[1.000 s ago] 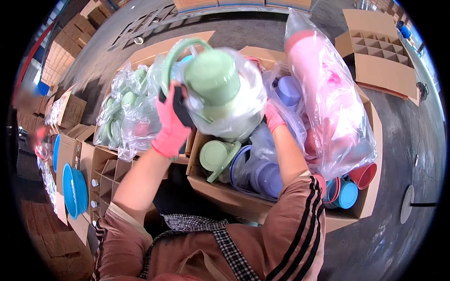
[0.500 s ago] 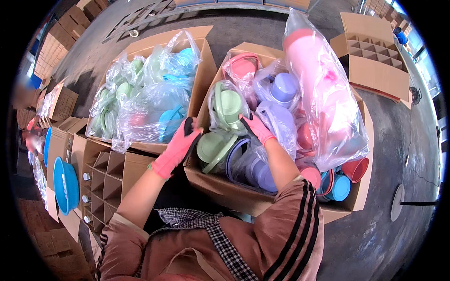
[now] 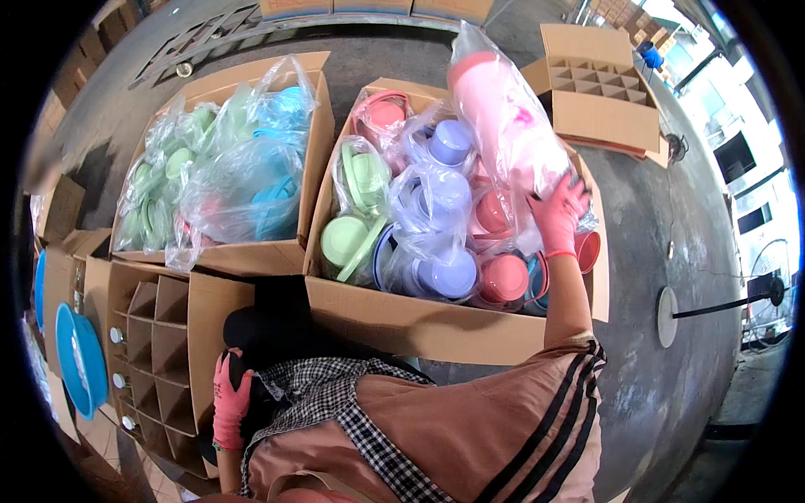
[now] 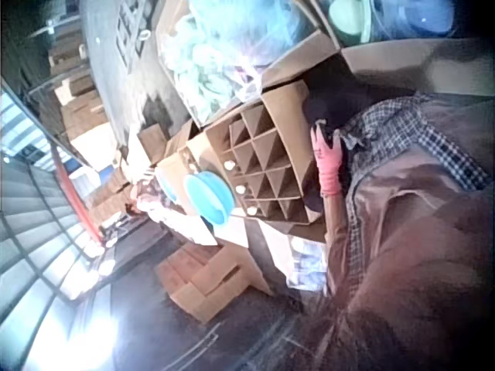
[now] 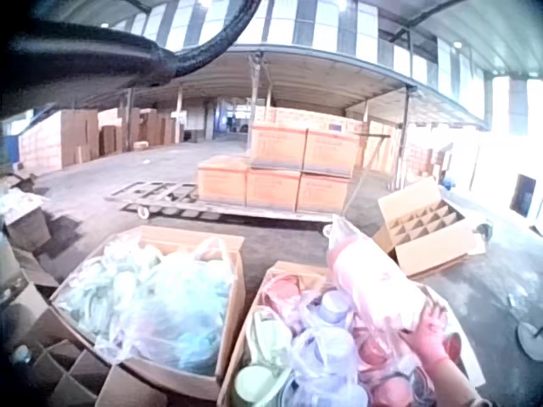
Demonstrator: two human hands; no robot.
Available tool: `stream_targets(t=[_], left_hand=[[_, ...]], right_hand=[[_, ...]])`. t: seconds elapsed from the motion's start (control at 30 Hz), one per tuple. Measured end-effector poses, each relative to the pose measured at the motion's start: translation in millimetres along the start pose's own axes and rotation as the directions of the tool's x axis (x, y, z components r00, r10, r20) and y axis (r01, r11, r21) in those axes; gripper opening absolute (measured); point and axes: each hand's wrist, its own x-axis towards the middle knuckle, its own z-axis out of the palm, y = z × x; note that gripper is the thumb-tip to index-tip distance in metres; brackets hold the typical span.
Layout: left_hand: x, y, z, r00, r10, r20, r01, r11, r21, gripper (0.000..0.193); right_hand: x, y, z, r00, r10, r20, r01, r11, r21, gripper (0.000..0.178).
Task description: The person sits on the floor in a warehouse and packs plastic kitchenware into cardboard boxes. They unwrap pink and green thermos flasks and matching cups from plastic bags, inspect the items, and place them into boxes. The person also handles a blue basin and stacks the items.
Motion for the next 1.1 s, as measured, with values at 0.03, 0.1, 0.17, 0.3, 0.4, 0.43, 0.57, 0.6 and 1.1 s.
stream_targets(t=[0.03,0.1,0.17,0.3,0.4,0.43,0.57,0.6,1.1], left_hand=[[-9,-5,4,1.000,-0.015,-0.007,0.015,1.000,-0.026,0.039],[-19,-12,13,1.000,-0.027,-0.002,0.027,0.997,-0.070,0.037],[-26,-17,23,1.000,-0.001,-0.008,0.001,0.997,-0.075,0.037],[-42,-23,21,0.999,0.034,0.003,-0.034,0.996,-0.078,0.036],[-45,-34,21,0.994,0.054,-0.099,-0.060,0.996,-0.060,0.035],[-51,-36,19,0.987,0.039,-0.154,-0.049,0.997,-0.058,0.036],[-51,-23,8,0.993,0.015,-0.114,-0.031,0.990,-0.140,0.036],[-50,-20,7,0.993,0.041,-0.109,-0.055,0.990,-0.131,0.035],[18,6,-40,0.917,-0.037,-0.397,-0.340,0.449,-0.827,0.106]], right_hand=[[-10,16,12,0.994,0.097,0.044,-0.097,0.995,-0.008,0.071],[-30,57,45,0.924,0.252,0.288,-0.355,0.844,0.401,0.051],[-51,84,76,0.704,0.273,0.656,-0.710,0.235,0.664,0.028],[-26,71,58,0.895,0.259,0.362,-0.445,0.543,0.712,0.015],[35,75,34,0.964,0.166,0.210,-0.261,0.415,0.872,0.017],[45,51,12,0.964,0.174,0.203,-0.250,0.320,0.914,0.017],[55,-45,-109,0.999,0.000,0.039,-0.038,0.238,0.970,0.017],[59,-65,-132,0.998,-0.060,-0.028,0.039,0.193,0.980,0.018],[-100,-330,-394,0.790,-0.377,-0.483,0.190,-0.598,0.778,0.045]])
